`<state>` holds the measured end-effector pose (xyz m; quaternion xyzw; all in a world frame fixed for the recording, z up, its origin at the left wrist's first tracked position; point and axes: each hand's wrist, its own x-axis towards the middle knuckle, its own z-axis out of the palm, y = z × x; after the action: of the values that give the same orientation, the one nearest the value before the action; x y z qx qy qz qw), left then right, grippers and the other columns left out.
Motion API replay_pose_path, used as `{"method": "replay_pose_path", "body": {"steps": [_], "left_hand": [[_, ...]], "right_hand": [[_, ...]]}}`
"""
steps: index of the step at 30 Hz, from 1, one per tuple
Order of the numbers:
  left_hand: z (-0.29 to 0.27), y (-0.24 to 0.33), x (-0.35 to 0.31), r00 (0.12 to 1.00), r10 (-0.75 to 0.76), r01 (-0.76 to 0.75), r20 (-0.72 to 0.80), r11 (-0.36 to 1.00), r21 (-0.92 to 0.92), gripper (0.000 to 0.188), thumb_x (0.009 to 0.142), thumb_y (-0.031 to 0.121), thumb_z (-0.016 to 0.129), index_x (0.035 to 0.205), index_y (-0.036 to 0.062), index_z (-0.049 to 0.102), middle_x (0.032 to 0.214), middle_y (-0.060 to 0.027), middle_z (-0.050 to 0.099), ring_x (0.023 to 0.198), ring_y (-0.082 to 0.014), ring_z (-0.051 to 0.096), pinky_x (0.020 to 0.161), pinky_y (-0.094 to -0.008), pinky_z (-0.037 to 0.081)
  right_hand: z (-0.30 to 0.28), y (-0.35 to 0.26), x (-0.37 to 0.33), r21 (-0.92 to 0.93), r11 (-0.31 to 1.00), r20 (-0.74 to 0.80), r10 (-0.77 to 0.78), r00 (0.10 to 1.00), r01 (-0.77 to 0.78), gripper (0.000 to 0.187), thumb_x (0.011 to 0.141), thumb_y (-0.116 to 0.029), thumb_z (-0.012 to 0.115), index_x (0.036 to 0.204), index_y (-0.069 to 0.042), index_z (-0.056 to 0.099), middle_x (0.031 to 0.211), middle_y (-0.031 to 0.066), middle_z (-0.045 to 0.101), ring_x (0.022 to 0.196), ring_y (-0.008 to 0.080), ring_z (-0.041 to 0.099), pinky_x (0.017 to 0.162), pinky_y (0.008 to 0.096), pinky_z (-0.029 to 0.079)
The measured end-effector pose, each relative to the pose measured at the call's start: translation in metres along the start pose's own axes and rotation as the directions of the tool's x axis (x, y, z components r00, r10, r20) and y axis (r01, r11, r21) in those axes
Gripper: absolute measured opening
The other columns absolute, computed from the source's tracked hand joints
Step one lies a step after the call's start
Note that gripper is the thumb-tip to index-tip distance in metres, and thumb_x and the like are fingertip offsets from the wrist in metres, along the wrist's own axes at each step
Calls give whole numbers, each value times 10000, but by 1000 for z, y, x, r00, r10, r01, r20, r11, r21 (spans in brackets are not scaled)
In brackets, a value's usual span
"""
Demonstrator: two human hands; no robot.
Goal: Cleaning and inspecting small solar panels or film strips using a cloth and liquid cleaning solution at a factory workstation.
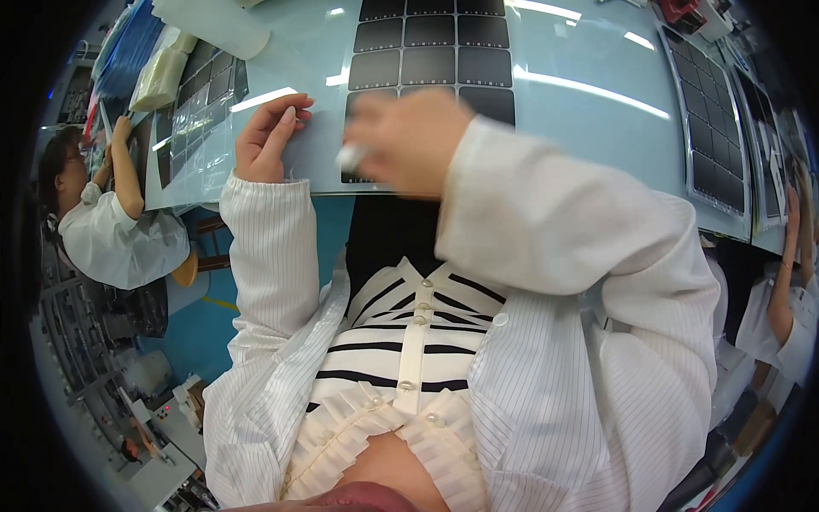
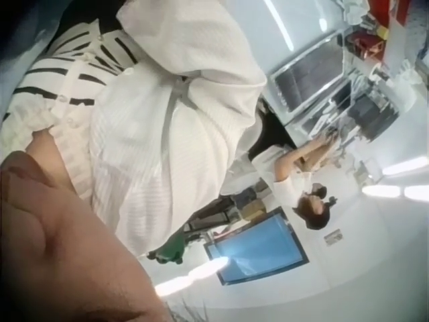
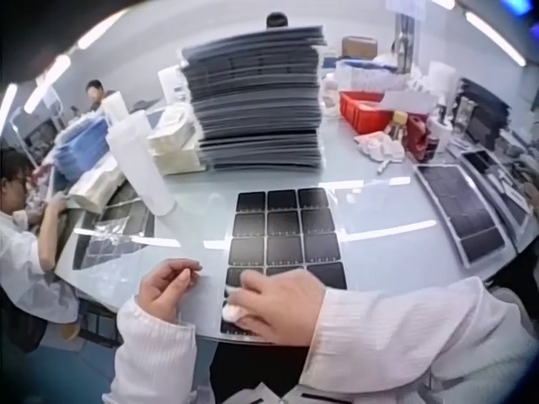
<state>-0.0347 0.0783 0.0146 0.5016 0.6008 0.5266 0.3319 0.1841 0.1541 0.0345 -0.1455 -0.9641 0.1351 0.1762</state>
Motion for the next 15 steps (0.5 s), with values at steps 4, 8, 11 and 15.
{"method": "replay_pose_path", "body": {"steps": [4,8,11,15], "left_hand": [[10,9,7,1000,8,-8,14,999,45,217,912,158,521,1052,27,623,1008,-70,636,942,-168,565,904,-294,426],[6,7,3,1000,-13,14,-11,996,86,213,910,154,522,1050,30,624,1003,-69,636,944,-169,564,910,-285,420],[3,5,0,999,-42,42,-5,998,56,212,910,145,520,1049,23,622,1003,-71,635,949,-171,564,917,-286,417],[6,11,2,1000,-26,25,4,997,68,212,910,140,517,1049,17,619,1005,-75,633,947,-167,562,912,-285,419]], "right_hand": [[-38,133,-38,-106,868,-387,413,824,-485,301,824,-248,626,1082,-96,600,948,100,595,797,290,620,694,353,503],[-28,67,-41,-79,892,-246,416,876,-446,289,821,-159,615,1086,-53,573,972,148,561,821,312,609,728,361,508],[-23,-2,-46,84,994,80,68,994,-75,387,698,-93,690,1068,-113,580,963,104,552,758,295,616,661,359,527],[-32,78,-45,-40,962,-223,254,941,-269,322,775,-158,633,1094,-133,597,957,99,565,732,277,610,642,332,500]]}}
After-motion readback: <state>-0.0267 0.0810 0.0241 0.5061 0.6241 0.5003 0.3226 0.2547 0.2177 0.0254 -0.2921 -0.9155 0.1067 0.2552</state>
